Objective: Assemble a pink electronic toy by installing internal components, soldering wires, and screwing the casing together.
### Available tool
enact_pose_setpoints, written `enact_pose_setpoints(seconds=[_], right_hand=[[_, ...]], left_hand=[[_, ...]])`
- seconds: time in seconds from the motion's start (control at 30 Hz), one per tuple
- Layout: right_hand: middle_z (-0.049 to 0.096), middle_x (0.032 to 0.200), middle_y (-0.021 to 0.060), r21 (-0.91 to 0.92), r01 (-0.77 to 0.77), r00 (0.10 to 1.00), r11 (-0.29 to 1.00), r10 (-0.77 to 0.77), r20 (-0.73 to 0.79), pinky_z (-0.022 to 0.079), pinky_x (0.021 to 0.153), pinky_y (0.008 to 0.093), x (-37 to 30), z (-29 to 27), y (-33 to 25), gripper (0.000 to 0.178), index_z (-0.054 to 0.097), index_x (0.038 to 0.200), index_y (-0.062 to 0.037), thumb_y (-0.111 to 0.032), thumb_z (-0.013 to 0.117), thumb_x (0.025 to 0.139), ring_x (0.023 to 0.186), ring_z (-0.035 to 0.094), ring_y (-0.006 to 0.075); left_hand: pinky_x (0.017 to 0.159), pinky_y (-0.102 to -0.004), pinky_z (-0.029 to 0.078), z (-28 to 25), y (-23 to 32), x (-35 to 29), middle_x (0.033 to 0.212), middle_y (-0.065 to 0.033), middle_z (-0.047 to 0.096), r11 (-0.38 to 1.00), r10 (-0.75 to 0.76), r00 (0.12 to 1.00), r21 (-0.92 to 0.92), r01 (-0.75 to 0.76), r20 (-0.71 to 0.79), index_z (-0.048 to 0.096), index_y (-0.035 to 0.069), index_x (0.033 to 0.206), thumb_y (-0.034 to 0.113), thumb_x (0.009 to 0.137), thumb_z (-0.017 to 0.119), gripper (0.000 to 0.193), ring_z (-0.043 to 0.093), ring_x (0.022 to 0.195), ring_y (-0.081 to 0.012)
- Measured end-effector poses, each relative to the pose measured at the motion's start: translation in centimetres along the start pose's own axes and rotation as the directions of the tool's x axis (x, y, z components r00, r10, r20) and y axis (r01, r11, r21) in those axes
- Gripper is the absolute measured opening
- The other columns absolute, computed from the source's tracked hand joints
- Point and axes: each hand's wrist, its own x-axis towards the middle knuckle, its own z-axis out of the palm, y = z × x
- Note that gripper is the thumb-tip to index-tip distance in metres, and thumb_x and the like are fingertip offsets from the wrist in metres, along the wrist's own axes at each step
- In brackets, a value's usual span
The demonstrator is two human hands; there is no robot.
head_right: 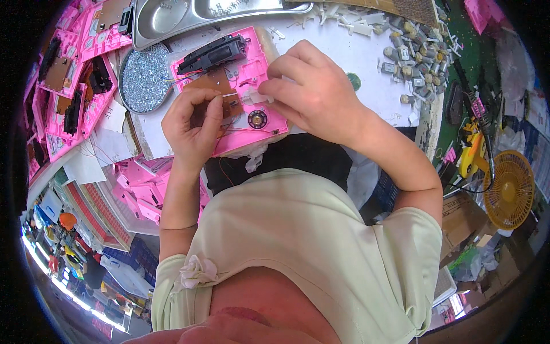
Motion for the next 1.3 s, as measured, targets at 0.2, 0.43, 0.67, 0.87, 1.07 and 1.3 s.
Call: enact_pose_setpoints(seconds=[0.2, 0.43, 0.67, 0.87, 1.07, 1.3], right_hand=[[0.066, 0.102, 0.0095, 0.173, 0.073, 0.997, 0.982, -0.068, -0.033, 0.051, 0.074, 0.0383, -0.3, 1.1, 2.2, 0.040, 0.071, 0.103, -0.0074, -0.009, 0.084, 0.066, 0.086, 0.061, 0.0298], [0.068, 0.105, 0.0072, 0.098, 0.001, 0.997, 0.995, -0.009, 0.080, 0.050, 0.079, 0.0393, -0.1, 1.9, 1.5, 0.030, 0.073, 0.098, -0.0082, -0.011, 0.083, 0.070, 0.094, 0.061, 0.0291], [0.068, 0.108, 0.0059, 0.073, -0.037, 0.994, 0.997, 0.029, 0.109, 0.049, 0.087, 0.0429, 0.1, -1.0, -0.9, 0.032, 0.073, 0.103, -0.0090, -0.014, 0.082, 0.073, 0.104, 0.058, 0.0307], [0.070, 0.099, 0.0102, -0.415, -0.419, 0.906, 0.808, 0.406, -0.123, 0.050, 0.086, 0.0418, -8.1, -8.6, 5.5, 0.022, 0.075, 0.101, -0.0072, -0.013, 0.074, 0.080, 0.097, 0.062, 0.0302], [0.065, 0.095, 0.0087, -0.616, -0.517, 0.822, 0.595, 0.545, -0.164, 0.047, 0.085, 0.0437, -8.2, -9.9, 7.7, 0.021, 0.077, 0.098, -0.0091, -0.017, 0.073, 0.080, 0.098, 0.058, 0.0301], [0.063, 0.099, 0.0092, -0.530, -0.344, 0.928, 0.775, 0.366, -0.067, 0.046, 0.086, 0.0489, -3.4, -8.4, 5.9, 0.024, 0.066, 0.094, -0.0090, -0.022, 0.074, 0.076, 0.105, 0.057, 0.0325]], left_hand=[[0.050, -0.0234, 0.041, 0.4, -0.1, 0.1, 0.081, -0.0051, 0.065, 0.999, 0.035, 0.999, -0.003, -0.035, -0.035, 0.068, 0.001, 0.091, -0.003, 0.084, 0.074, 0.010, 0.054, 0.057, -0.0086], [0.050, -0.0250, 0.040, 0.2, 0.0, 0.2, 0.078, -0.0049, 0.063, 0.996, 0.070, 0.997, 0.057, -0.068, -0.019, 0.068, 0.003, 0.090, -0.003, 0.083, 0.074, 0.011, 0.050, 0.053, -0.0095], [0.052, -0.0262, 0.041, 0.1, 0.0, 0.4, 0.078, -0.0061, 0.064, 0.992, 0.100, 0.995, 0.079, -0.100, -0.005, 0.069, 0.003, 0.089, -0.003, 0.083, 0.073, 0.010, 0.052, 0.057, -0.0122], [0.055, -0.0261, 0.044, -0.2, 1.0, 0.4, 0.081, -0.0093, 0.066, 0.992, 0.097, 0.991, 0.071, -0.103, 0.088, 0.069, 0.001, 0.092, -0.005, 0.083, 0.073, 0.012, 0.057, 0.063, -0.0164], [0.054, -0.0270, 0.047, -0.4, 2.1, 0.4, 0.088, -0.0120, 0.067, 0.972, 0.178, 0.950, 0.107, -0.211, 0.256, 0.068, 0.000, 0.098, -0.004, 0.082, 0.074, 0.018, 0.062, 0.066, -0.0175], [0.054, -0.0284, 0.046, 0.4, 4.4, 2.2, 0.082, -0.0090, 0.066, 0.996, 0.047, 0.969, 0.062, -0.064, 0.242, 0.068, 0.000, 0.103, 0.003, 0.080, 0.079, 0.026, 0.059, 0.062, -0.0162]])
